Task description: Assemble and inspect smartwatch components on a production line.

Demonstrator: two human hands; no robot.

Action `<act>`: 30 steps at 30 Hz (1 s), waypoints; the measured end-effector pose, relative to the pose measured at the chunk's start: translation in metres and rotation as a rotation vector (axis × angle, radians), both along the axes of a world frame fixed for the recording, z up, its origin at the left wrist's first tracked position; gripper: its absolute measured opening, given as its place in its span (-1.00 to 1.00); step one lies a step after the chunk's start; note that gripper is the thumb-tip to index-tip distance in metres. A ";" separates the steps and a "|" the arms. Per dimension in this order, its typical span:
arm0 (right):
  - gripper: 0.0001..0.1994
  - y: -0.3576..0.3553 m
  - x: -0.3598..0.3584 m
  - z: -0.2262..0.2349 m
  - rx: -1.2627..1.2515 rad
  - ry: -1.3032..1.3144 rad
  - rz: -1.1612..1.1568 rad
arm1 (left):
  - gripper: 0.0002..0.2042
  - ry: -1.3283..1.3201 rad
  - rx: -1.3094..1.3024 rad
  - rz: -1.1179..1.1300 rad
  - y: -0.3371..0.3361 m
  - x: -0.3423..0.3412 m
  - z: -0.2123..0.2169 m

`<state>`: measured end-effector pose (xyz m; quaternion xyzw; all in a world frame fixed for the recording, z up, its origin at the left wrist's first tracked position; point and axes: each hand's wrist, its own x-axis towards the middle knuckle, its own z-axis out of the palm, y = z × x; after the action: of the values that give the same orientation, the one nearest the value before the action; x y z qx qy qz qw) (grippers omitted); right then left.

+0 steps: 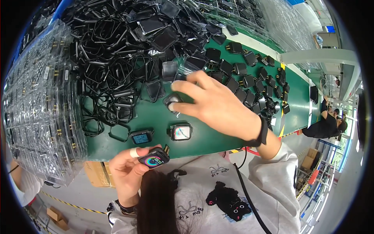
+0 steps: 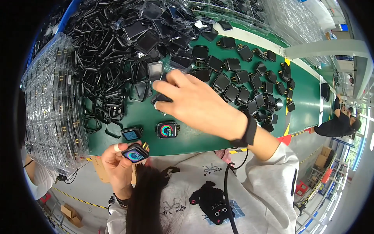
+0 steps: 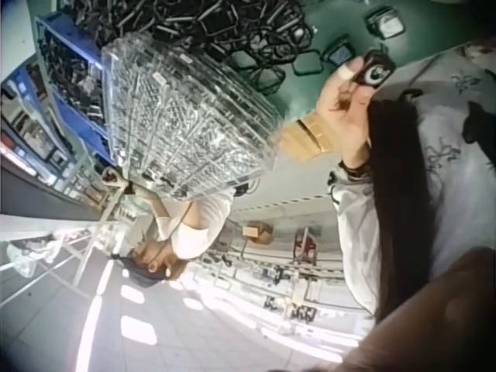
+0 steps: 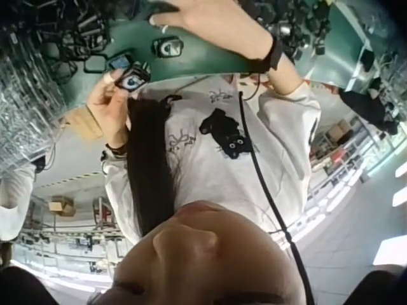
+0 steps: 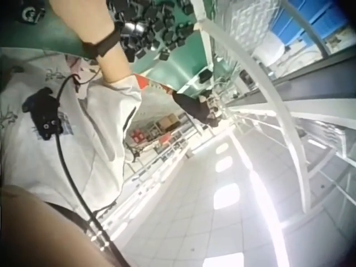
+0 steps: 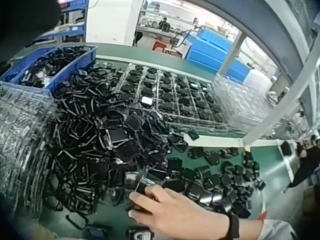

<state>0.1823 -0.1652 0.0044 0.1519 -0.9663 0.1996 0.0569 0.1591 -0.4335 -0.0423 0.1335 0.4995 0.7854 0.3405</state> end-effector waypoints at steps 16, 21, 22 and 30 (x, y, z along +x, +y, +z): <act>-0.72 -0.029 0.005 0.035 -0.597 -0.139 -0.024 | -0.57 -0.186 0.042 0.153 0.039 -0.009 0.022; -0.69 -0.036 0.010 0.027 -0.698 -0.096 -0.051 | -0.53 -0.130 0.055 0.021 0.043 -0.008 0.031; -0.69 -0.037 0.011 0.026 -0.699 -0.096 -0.050 | -0.51 -0.130 0.022 0.018 0.044 -0.008 0.033; -0.69 -0.040 0.020 0.020 -0.639 -0.125 -0.149 | -0.49 -0.142 0.047 0.020 0.046 -0.004 0.036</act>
<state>0.2020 -0.2048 0.0241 0.0430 -0.8650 0.4967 0.0569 0.1555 -0.3875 -0.0061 0.0804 0.4569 0.8077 0.3639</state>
